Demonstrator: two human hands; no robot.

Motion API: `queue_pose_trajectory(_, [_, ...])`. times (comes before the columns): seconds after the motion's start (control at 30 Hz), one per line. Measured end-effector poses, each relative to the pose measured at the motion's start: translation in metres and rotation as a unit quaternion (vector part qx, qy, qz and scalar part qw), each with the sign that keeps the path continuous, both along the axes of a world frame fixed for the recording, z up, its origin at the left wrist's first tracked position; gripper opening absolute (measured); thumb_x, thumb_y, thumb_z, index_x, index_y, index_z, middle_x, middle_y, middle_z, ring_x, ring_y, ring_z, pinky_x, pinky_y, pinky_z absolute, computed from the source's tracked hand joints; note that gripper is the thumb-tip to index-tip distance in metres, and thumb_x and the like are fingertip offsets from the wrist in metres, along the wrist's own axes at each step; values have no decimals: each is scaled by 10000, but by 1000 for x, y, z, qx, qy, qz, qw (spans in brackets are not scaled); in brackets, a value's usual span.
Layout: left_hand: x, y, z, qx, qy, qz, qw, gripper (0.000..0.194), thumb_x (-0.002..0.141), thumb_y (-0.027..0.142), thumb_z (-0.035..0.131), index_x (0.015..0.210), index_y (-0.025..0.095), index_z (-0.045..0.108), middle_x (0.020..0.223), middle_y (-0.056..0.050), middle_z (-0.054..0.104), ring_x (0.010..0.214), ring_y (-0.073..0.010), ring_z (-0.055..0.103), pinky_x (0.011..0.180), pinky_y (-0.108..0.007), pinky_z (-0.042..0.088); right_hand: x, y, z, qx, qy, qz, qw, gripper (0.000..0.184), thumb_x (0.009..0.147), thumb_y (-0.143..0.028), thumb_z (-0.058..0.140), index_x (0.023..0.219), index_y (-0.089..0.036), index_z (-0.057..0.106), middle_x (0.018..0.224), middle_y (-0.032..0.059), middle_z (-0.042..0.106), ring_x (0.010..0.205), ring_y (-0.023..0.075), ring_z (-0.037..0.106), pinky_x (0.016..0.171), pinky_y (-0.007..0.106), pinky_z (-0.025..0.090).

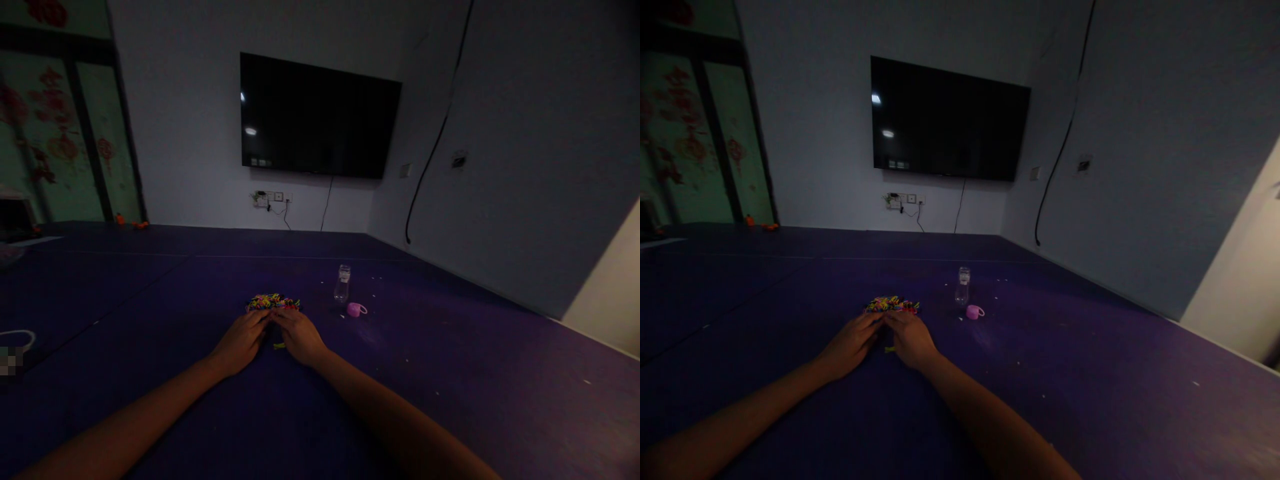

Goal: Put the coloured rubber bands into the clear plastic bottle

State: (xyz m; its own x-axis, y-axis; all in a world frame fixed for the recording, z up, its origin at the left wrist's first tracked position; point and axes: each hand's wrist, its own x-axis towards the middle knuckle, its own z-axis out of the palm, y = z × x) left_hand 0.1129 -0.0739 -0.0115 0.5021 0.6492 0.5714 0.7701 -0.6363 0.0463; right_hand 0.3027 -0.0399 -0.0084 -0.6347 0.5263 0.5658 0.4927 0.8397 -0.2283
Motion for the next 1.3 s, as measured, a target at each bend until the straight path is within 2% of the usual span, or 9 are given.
queue_pose_trajectory(0.47, [-2, 3, -2, 17, 20, 20, 999, 437, 840, 103, 391, 1265, 154, 477, 1293, -120, 520, 1192, -235, 476, 987, -427, 426, -1, -2, 3, -6, -46, -35, 998, 469, 771, -43, 433, 1207, -157, 563, 1303, 101, 524, 1200, 204, 473, 989, 358, 405])
queue_pose_trajectory(0.67, [-2, 2, -2, 18, 5, 0, 1000, 398, 840, 105, 399, 1214, 163, 523, 1279, -115, 535, 1178, -234, 488, 988, -442, 422, -1, -5, 5, -4, -45, -44, 998, 462, 785, -51, 424, 1207, -174, 565, 1329, 96, 500, 1212, 203, 461, 986, 364, 400])
queue_pose_trajectory(0.8, [-2, -1, 1, 11, -10, -29, 999, 377, 851, 132, 414, 1206, 164, 539, 1232, -115, 569, 1146, -231, 511, 979, -445, 427, -1, -7, 9, -2, -38, -23, 999, 449, 762, -29, 411, 1136, -177, 612, 1203, 77, 599, 1119, 177, 526, 950, 327, 416])
queue_pose_trajectory(1.0, [-1, -9, 9, 9, -62, -73, 995, 306, 834, 109, 407, 1024, 191, 632, 1145, -89, 613, 1075, -209, 546, 930, -411, 453, 2, -7, 6, 15, -17, 4, 1000, 272, 703, -36, 458, 787, -171, 678, 856, 39, 694, 831, 148, 605, 820, 268, 438])
queue_pose_trajectory(1.17, [1, -7, 12, -15, -60, -40, 997, 245, 852, 131, 421, 957, 183, 637, 970, -72, 662, 937, -203, 583, 852, -396, 484, 3, -3, 2, 34, -66, 24, 997, 191, 719, -69, 476, 667, -171, 628, 717, 29, 670, 716, 141, 592, 734, 251, 415])
queue_pose_trajectory(1.3, [0, -2, 8, -40, -23, -1, 999, 243, 872, 176, 439, 1033, 183, 621, 1034, -79, 658, 995, -215, 572, 880, -395, 469, 2, -3, 2, 32, -72, -6, 997, 188, 732, -72, 465, 671, -168, 614, 730, 28, 672, 720, 141, 590, 719, 239, 403])
